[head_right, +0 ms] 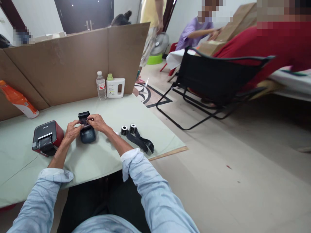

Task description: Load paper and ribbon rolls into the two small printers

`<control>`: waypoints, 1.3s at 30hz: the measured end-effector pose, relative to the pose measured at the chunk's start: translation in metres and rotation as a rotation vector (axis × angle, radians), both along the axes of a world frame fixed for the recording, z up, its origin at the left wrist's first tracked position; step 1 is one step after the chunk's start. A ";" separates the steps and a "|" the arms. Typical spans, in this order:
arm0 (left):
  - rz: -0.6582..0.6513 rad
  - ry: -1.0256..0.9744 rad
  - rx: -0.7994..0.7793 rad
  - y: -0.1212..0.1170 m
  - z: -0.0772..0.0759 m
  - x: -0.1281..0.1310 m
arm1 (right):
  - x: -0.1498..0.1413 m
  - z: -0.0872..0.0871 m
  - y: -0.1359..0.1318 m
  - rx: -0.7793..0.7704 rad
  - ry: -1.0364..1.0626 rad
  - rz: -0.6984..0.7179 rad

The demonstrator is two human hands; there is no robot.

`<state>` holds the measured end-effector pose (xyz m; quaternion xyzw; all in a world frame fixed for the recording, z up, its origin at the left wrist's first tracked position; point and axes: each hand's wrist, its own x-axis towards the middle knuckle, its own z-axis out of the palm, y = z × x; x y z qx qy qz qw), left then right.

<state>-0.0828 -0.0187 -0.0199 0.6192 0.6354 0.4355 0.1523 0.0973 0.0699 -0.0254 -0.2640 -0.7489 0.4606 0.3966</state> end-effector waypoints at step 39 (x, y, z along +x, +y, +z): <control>-0.090 0.494 0.263 -0.069 -0.013 0.032 | 0.051 -0.046 -0.117 0.652 0.035 -0.237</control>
